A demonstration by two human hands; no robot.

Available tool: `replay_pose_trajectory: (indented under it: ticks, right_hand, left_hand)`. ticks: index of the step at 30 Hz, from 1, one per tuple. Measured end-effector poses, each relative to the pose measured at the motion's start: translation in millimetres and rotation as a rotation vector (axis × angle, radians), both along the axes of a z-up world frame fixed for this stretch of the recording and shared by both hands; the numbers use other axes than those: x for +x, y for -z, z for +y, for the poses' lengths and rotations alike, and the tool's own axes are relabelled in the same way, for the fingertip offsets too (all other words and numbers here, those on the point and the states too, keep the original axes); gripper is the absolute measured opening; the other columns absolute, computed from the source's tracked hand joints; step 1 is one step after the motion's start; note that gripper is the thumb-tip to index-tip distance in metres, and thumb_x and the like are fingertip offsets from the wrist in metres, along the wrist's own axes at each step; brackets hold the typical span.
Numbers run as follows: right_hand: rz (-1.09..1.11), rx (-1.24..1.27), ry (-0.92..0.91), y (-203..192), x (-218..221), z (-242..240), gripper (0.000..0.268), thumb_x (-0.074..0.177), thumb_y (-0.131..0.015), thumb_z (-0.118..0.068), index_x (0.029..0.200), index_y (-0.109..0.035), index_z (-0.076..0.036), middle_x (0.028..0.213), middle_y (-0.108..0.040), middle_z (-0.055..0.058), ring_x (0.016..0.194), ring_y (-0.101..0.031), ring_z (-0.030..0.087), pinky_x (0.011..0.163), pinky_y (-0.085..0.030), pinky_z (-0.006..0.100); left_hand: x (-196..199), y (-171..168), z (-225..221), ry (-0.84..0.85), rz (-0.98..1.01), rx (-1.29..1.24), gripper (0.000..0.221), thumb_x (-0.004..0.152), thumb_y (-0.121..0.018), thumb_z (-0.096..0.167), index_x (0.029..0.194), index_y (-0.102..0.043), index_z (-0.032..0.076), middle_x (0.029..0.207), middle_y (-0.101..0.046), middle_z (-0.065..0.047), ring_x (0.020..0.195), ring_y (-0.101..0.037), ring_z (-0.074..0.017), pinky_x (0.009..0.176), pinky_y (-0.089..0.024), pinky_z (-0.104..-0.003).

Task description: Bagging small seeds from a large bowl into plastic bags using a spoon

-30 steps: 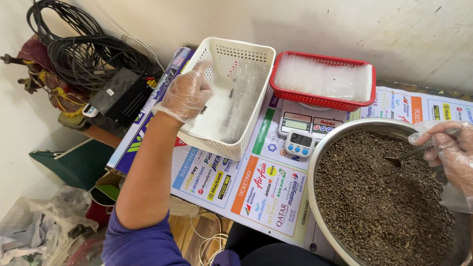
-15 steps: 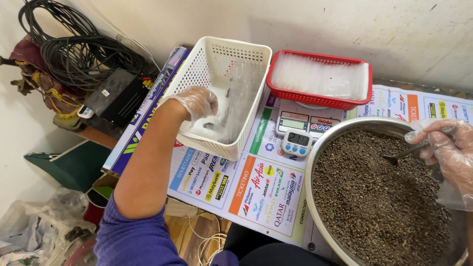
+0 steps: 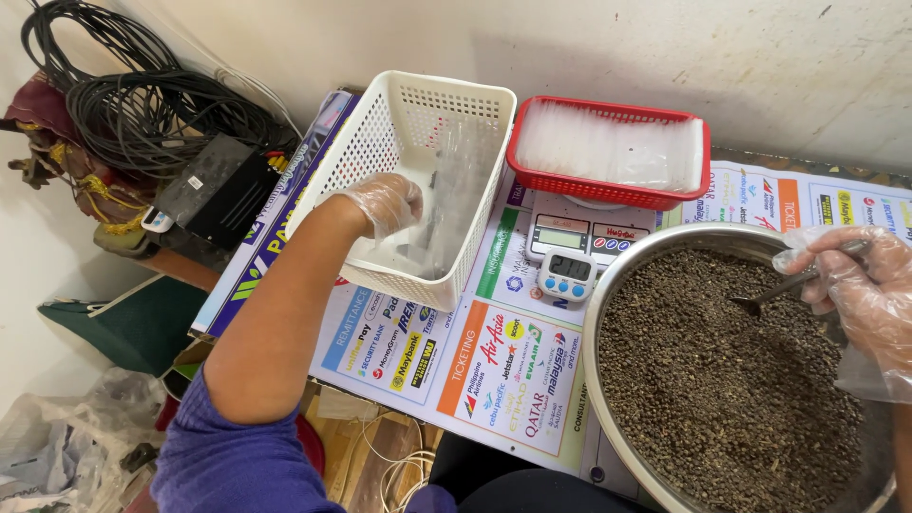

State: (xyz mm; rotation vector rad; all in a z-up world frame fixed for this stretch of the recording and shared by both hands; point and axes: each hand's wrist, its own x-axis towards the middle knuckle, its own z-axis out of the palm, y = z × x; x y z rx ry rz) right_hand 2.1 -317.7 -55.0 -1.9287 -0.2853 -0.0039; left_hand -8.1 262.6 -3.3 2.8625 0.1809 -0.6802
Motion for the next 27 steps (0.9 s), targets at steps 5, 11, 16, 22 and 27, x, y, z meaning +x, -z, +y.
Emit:
replay_pose_trajectory:
  ticks: [5, 11, 16, 22, 27]
  right_hand:
    - [-0.010, 0.009, -0.005, 2.0, -1.3, -1.0, 0.010, 0.121, -0.042, -0.002, 0.123, -0.051, 0.000, 0.107, -0.068, 0.020, 0.070, -0.053, 0.021, 0.056, -0.041, 0.031]
    - [-0.015, 0.058, -0.037, 8.5, 4.0, -8.3, 0.010, 0.120, -0.042, -0.002, 0.125, -0.049, 0.001, 0.108, -0.067, 0.023, 0.068, -0.053, 0.021, 0.055, -0.041, 0.031]
    - [-0.025, 0.010, -0.025, 2.5, -0.1, -4.7, 0.009, 0.120, -0.043, -0.004, 0.125, -0.050, -0.001, 0.110, -0.067, 0.021, 0.070, -0.056, 0.022, 0.058, -0.043, 0.032]
    - [0.025, 0.077, -0.044, -0.7, -3.8, -2.2, 0.010, 0.120, -0.044, -0.005, 0.126, -0.049, 0.001, 0.108, -0.067, 0.024, 0.072, -0.053, 0.022, 0.059, -0.040, 0.032]
    - [0.011, -0.010, -0.004, -9.8, -8.3, 2.8, 0.008, 0.119, -0.047, -0.009, 0.123, -0.052, -0.004, 0.110, -0.068, 0.018, 0.073, -0.056, 0.021, 0.061, -0.045, 0.031]
  left_hand:
    - [-13.6, -19.1, -15.0, 0.032, 0.038, -0.092, 0.020, 0.083, -0.056, 0.011, 0.089, -0.073, 0.019, 0.087, -0.072, -0.004, 0.080, -0.064, -0.0224, 0.071, -0.053, -0.036]
    - [-22.4, -40.1, -14.3, -0.094, 0.013, -0.114, 0.032, 0.092, -0.053, 0.014, 0.117, -0.071, 0.022, 0.118, -0.067, -0.011, 0.097, -0.065, -0.0294, 0.083, -0.054, -0.040]
    - [-27.7, -58.5, -16.3, -0.129, 0.015, -0.040, 0.052, 0.089, -0.044, 0.012, 0.135, -0.065, 0.026, 0.128, -0.067, -0.012, 0.106, -0.066, -0.0307, 0.091, -0.051, -0.039]
    - [-15.3, -43.3, -12.0, -0.104, -0.058, -0.025, 0.053, 0.088, -0.050, 0.011, 0.135, -0.067, 0.026, 0.132, -0.066, -0.011, 0.109, -0.067, -0.0320, 0.097, -0.051, -0.038]
    - [5.2, -5.3, -4.4, 0.040, -0.029, 0.125, 0.015, 0.089, -0.066, 0.020, 0.095, -0.080, 0.022, 0.104, -0.074, -0.008, 0.093, -0.070, -0.0304, 0.080, -0.058, -0.041]
